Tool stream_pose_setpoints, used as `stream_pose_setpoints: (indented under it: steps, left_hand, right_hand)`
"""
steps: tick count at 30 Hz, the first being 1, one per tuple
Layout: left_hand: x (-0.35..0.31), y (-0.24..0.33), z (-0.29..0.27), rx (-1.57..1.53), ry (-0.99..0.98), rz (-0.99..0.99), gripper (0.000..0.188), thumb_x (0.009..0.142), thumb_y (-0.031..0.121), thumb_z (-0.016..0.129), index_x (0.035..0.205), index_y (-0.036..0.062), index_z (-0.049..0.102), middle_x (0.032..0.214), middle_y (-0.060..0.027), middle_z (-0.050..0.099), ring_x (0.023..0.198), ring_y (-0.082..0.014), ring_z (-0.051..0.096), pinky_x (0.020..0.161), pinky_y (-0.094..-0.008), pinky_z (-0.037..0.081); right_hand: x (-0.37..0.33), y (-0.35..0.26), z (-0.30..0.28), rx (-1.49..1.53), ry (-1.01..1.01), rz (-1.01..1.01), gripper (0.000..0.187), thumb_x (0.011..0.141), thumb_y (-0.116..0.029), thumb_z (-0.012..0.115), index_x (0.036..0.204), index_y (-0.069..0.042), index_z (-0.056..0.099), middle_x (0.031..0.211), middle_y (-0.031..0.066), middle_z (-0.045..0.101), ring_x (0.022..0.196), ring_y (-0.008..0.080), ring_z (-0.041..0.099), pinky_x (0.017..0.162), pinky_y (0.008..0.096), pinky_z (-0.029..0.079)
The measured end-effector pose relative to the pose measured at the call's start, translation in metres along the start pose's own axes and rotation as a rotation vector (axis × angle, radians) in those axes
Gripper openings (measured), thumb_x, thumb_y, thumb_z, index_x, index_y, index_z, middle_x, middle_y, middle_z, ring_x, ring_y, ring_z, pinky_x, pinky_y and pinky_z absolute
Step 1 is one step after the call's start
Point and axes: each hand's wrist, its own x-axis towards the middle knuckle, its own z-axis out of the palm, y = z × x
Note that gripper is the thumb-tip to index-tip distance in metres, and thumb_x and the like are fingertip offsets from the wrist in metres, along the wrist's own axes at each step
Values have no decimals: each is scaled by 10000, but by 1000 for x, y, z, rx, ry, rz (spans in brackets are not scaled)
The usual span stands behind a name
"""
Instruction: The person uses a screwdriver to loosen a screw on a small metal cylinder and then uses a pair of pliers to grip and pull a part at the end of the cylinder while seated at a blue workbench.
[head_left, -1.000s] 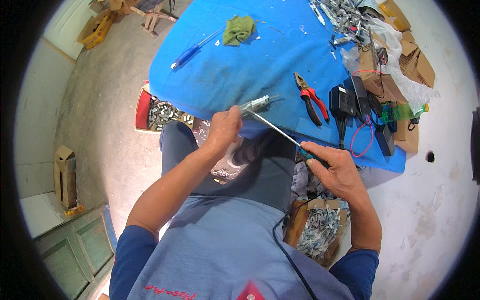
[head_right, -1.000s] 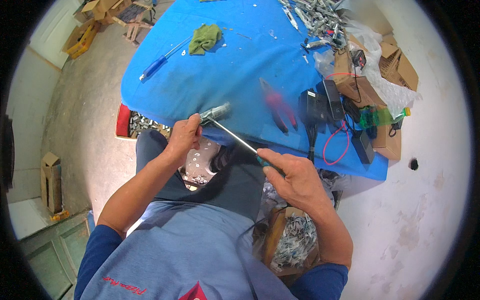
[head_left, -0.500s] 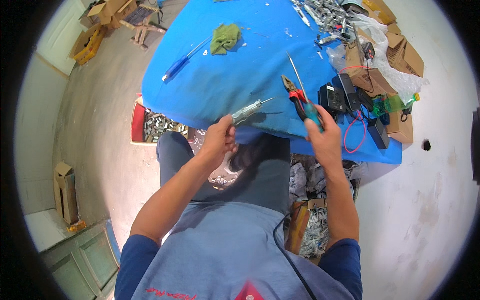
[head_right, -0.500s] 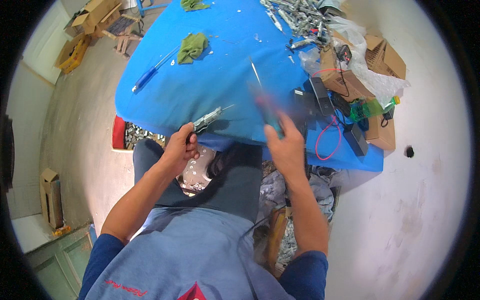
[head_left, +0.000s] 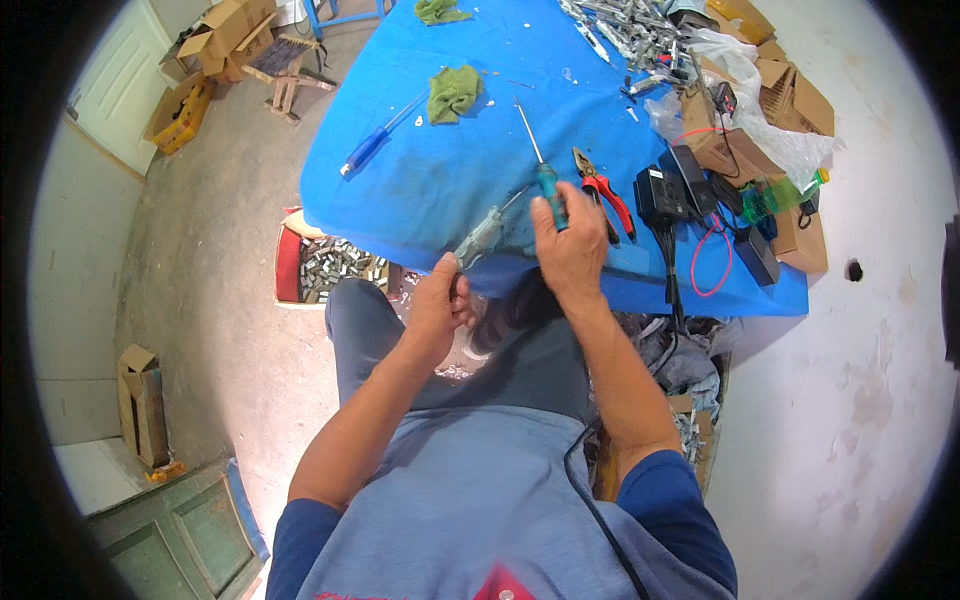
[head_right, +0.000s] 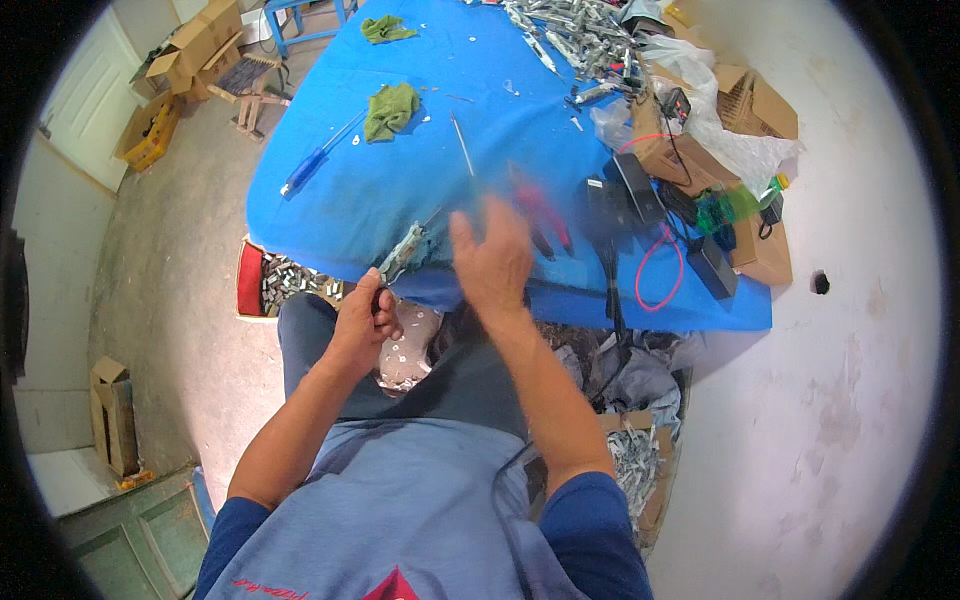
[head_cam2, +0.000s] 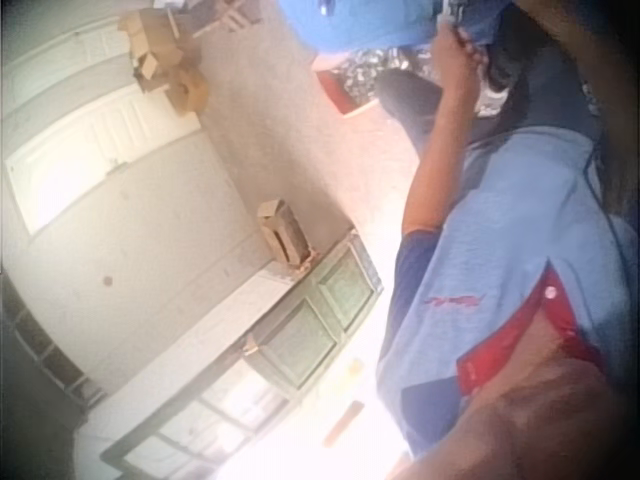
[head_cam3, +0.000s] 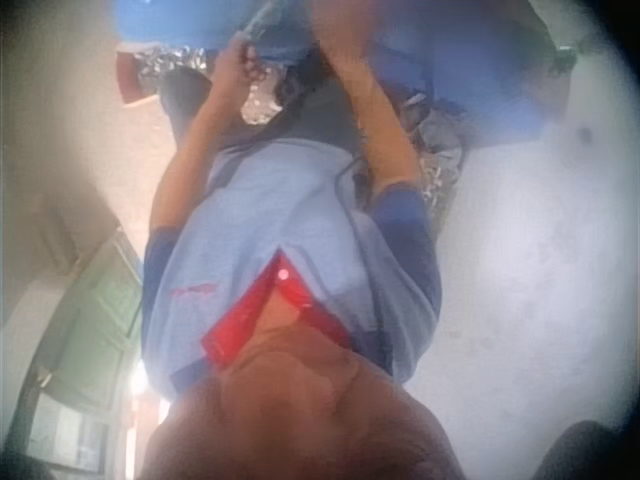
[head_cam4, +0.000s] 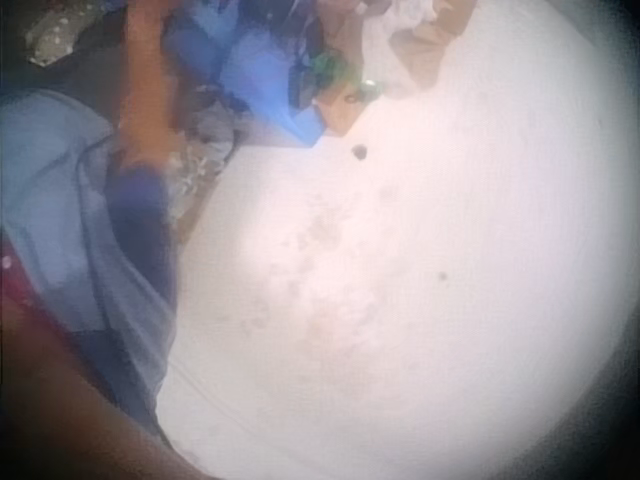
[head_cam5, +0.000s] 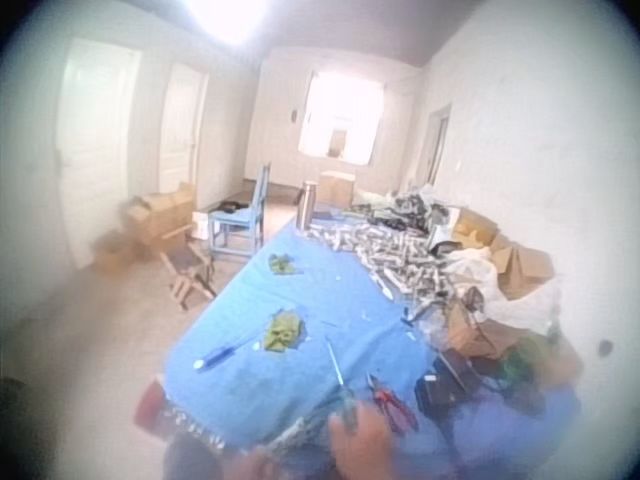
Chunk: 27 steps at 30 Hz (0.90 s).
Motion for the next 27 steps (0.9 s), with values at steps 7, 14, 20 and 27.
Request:
stream_pose_setpoints:
  steps: [7,14,20,27]
  left_hand:
    - [-20,-22,15,141,-112,66,435,982,439,483,678,129,461,546,26,342,452,-119,316,520,-300,380]
    - [-50,-24,19,49,-254,-50,365,956,461,491,840,119,538,629,24,431,523,-101,362,537,-275,366]
    - [-54,-55,-4,144,-365,-70,390,956,488,474,987,114,579,661,30,456,542,-80,377,549,-253,361]
    - [-78,-84,-8,361,-321,4,399,953,516,477,918,124,539,662,28,444,546,-78,396,497,-244,353]
  right_hand:
    - [-42,-41,-2,665,-167,493,427,861,-232,710,1122,82,589,859,133,687,685,167,612,631,328,504]
    - [-56,-41,-43,1086,-490,651,616,906,-173,636,1419,40,372,1022,97,671,740,79,585,612,217,477]
    - [-93,-35,-55,1100,-506,625,437,932,-149,608,1321,26,510,952,22,628,798,80,584,655,226,489]
    - [-137,-54,-65,784,-398,550,361,924,-135,596,1254,10,576,890,13,611,776,72,548,678,231,471]
